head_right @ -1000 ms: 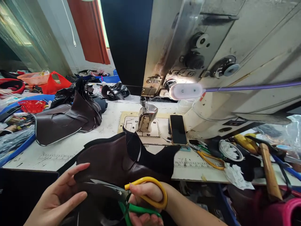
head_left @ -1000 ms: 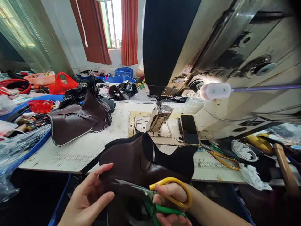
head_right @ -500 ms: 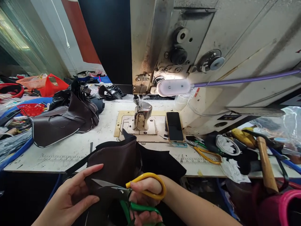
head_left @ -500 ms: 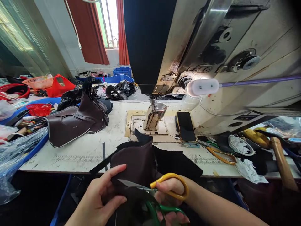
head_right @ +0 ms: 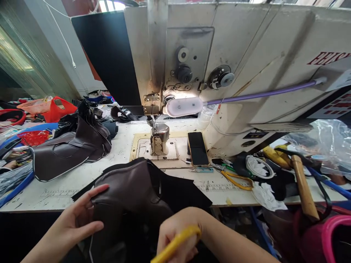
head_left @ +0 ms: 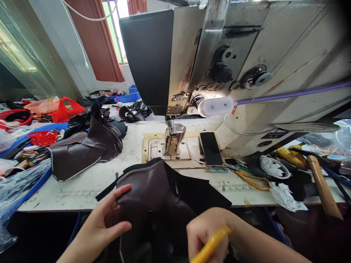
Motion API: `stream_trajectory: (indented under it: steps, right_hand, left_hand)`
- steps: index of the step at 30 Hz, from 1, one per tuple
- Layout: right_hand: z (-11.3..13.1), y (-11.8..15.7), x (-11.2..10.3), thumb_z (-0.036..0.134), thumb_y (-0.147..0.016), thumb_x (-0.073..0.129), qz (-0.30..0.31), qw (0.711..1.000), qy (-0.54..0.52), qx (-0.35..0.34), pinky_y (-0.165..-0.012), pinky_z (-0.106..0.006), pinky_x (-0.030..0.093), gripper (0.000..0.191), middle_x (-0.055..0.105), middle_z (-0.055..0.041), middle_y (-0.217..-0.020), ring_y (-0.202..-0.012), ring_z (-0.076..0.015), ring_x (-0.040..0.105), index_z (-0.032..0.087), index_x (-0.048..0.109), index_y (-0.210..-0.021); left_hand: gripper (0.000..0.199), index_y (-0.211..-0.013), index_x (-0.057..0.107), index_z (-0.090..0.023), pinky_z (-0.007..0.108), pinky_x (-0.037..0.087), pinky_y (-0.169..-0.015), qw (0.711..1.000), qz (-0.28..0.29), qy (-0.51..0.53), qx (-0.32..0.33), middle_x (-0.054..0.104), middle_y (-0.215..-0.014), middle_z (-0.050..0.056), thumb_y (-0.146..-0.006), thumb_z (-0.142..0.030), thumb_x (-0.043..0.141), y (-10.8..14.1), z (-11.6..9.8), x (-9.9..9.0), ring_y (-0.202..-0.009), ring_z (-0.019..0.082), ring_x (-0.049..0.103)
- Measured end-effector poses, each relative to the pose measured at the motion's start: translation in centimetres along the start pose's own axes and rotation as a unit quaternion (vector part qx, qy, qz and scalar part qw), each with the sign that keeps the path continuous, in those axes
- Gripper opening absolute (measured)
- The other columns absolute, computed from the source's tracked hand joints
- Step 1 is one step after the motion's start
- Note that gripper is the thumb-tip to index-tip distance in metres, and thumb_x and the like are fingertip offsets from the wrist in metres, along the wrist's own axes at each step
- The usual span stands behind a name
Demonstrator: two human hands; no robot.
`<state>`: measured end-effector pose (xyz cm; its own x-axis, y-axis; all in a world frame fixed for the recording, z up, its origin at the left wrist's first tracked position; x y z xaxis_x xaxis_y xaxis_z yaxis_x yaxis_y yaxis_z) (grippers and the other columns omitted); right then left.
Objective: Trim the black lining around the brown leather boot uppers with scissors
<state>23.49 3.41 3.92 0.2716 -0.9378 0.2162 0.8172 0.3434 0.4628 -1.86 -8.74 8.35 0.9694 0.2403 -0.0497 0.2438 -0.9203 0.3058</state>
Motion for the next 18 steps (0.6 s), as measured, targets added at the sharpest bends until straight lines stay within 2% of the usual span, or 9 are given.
stream_trajectory:
  steps: [1,2,4,6,9,11,13,16,18]
  right_hand:
    - [0.4,0.5,0.5,0.061,-0.061,0.077,-0.006,0.999,0.041,-0.006,-0.04,-0.017,0.032,0.05,0.047,0.0044,-0.05,-0.044,-0.0077,0.043,0.012,0.065,-0.067]
    - [0.8,1.0,0.9,0.06,-0.062,0.077,-0.057,0.996,0.069,-0.016,-0.042,-0.016,0.032,0.049,0.05,0.0043,-0.053,-0.047,-0.0078,0.045,0.013,0.066,-0.07]
    - [1.1,1.9,1.8,0.058,-0.064,0.076,-0.198,0.976,0.089,-0.027,-0.047,-0.017,0.036,0.049,0.058,0.0026,-0.063,-0.054,-0.01,0.051,0.014,0.069,-0.082]
    - [1.0,2.4,2.5,0.057,-0.065,0.075,-0.335,0.938,0.09,-0.023,-0.059,-0.021,0.045,0.05,0.066,-0.0019,-0.082,-0.068,-0.0159,0.059,0.016,0.069,-0.093]
    - [0.3,2.3,3.1,0.058,-0.064,0.076,-0.499,0.857,0.117,-0.054,-0.082,-0.033,0.049,0.056,0.067,-0.0084,-0.106,-0.094,-0.0274,0.06,0.018,0.067,-0.103]
    - [-0.5,1.5,3.0,0.059,-0.065,0.075,-0.565,0.81,0.145,-0.056,-0.086,-0.038,0.048,0.06,0.067,-0.0111,-0.105,-0.097,-0.0312,0.059,0.016,0.065,-0.105]
    - [-1.3,0.5,2.7,0.061,-0.068,0.072,-0.629,0.756,0.177,-0.032,-0.083,-0.04,0.048,0.057,0.067,-0.0126,-0.098,-0.092,-0.0317,0.061,0.015,0.063,-0.1]
    - [-1.8,-1.1,1.8,0.062,-0.075,0.064,-0.731,0.651,0.204,0.0,-0.073,-0.038,0.048,0.05,0.066,-0.0118,-0.087,-0.081,-0.0292,0.062,0.017,0.059,-0.096]
    - [-1.6,-1.9,0.9,0.06,-0.077,0.061,-0.772,0.605,0.194,0.007,-0.067,-0.036,0.047,0.046,0.064,-0.0095,-0.08,-0.074,-0.0266,0.062,0.018,0.057,-0.095]
  left_hand:
    - [0.075,-0.133,0.052,-0.024,0.025,0.053,-0.076,1.0,-0.015,0.017,-0.001,0.07,-0.098,0.005,-0.064,-0.023,0.08,-0.7,0.3,-0.8,-0.09,0.021,0.067]
    - [0.077,-0.134,0.05,-0.023,0.025,0.053,-0.078,0.999,-0.035,0.036,-0.002,0.07,-0.104,0.006,-0.063,-0.023,0.081,-1.4,0.7,-1.5,-0.093,0.021,0.067]
    - [0.078,-0.132,0.05,-0.022,0.023,0.052,-0.079,0.994,-0.081,0.073,-0.014,0.069,-0.109,0.006,-0.061,-0.019,0.081,-2.6,1.5,-2.9,-0.094,0.02,0.066]
    - [0.078,-0.13,0.05,-0.021,0.023,0.053,-0.077,0.986,-0.116,0.11,-0.04,0.069,-0.108,0.005,-0.059,-0.015,0.08,-3.3,2.2,-3.9,-0.09,0.017,0.066]
    - [0.079,-0.13,0.051,-0.02,0.022,0.054,-0.07,0.976,-0.138,0.149,-0.082,0.069,-0.105,0.005,-0.057,-0.009,0.078,-3.5,2.9,-4.6,-0.083,0.016,0.067]
    - [0.076,-0.128,0.052,-0.019,0.021,0.055,-0.068,0.971,-0.148,0.167,-0.088,0.069,-0.106,0.005,-0.057,-0.007,0.077,-3.2,3.0,-4.6,-0.081,0.015,0.067]
    - [0.075,-0.128,0.053,-0.019,0.021,0.056,-0.067,0.969,-0.146,0.181,-0.087,0.07,-0.104,0.005,-0.058,-0.004,0.075,-2.9,3.0,-4.5,-0.078,0.014,0.069]
    - [0.077,-0.133,0.048,-0.018,0.023,0.057,-0.06,0.964,-0.135,0.201,-0.107,0.072,-0.096,0.007,-0.061,-0.005,0.073,-2.6,2.9,-4.5,-0.068,0.015,0.069]
    - [0.075,-0.135,0.046,-0.019,0.023,0.057,-0.058,0.963,-0.127,0.204,-0.121,0.073,-0.093,0.007,-0.066,-0.007,0.071,-2.7,2.8,-4.6,-0.064,0.016,0.07]
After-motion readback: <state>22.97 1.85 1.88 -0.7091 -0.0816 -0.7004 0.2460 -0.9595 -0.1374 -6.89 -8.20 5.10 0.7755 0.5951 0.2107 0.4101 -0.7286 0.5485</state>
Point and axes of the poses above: each hand's wrist, its own y-axis away from the middle knuckle, its own x-axis out of the palm, z = x × y, the point moved 1 cm from there along -y, towards the middle knuckle
